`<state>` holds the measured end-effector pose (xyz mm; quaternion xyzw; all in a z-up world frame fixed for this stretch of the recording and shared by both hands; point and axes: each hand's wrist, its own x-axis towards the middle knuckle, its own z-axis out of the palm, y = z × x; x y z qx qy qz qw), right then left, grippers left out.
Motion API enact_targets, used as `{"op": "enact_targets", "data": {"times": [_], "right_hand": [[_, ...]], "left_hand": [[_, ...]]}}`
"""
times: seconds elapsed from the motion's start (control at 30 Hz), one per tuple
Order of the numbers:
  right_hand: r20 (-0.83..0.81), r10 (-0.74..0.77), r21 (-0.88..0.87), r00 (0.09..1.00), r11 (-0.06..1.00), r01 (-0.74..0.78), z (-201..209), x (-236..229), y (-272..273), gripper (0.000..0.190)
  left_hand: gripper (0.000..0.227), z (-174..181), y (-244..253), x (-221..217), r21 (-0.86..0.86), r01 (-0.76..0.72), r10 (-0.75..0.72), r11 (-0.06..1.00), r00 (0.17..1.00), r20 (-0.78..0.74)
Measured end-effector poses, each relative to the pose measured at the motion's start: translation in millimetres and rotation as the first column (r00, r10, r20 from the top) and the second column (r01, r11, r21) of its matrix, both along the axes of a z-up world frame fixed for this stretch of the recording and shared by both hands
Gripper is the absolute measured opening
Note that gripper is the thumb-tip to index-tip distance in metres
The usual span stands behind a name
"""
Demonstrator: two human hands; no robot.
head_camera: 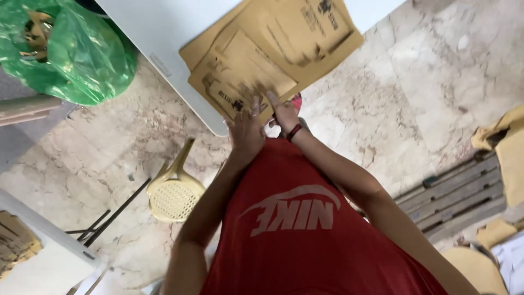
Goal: The person assembles flat cardboard boxes on a white table. They fold the side flaps, tuck in the tabs, and form the box shape, repeating the process for multiple units. The person handles each box individually, aligning edges and securing the structure by hand.
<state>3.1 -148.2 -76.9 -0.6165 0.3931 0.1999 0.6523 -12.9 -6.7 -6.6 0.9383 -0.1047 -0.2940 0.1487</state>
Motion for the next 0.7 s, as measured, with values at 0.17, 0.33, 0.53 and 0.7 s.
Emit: {"op": "enact_targets", "data": {"times": [0.17,0.33,0.53,0.7], "right_hand": [[-0.069,0.571,0.032,0.818,0.821,-0.57,98.8,42.0,-69.1,0.072],[0.144,0.935,-0.79,0.323,0.305,-0.532,129.5,83.7,-177.3,0.073],[-0.151,0.983,-0.929,-0.107,-0.178,-0.325,-2.7,122.1,-273.6,0.064],[0.026,0.985,-1.0,-0.17,0.023,-0.02,-9.3,196.2,-312.1,0.034]], "left_hand": [[0.045,-86.1,6.4,-11.6,-0.063,-0.094,0.108,0.994,0.957,0.268],[0.037,0.1,0.5,22.1,-0.034,-0.116,0.119,0.993,0.986,0.113],[0.031,142.0,-13.0,68.6,-0.116,-0.217,0.21,0.969,0.975,-0.067],[0.036,134.2,6.7,78.1,-0.088,-0.29,0.289,0.953,0.957,-0.026]]}}
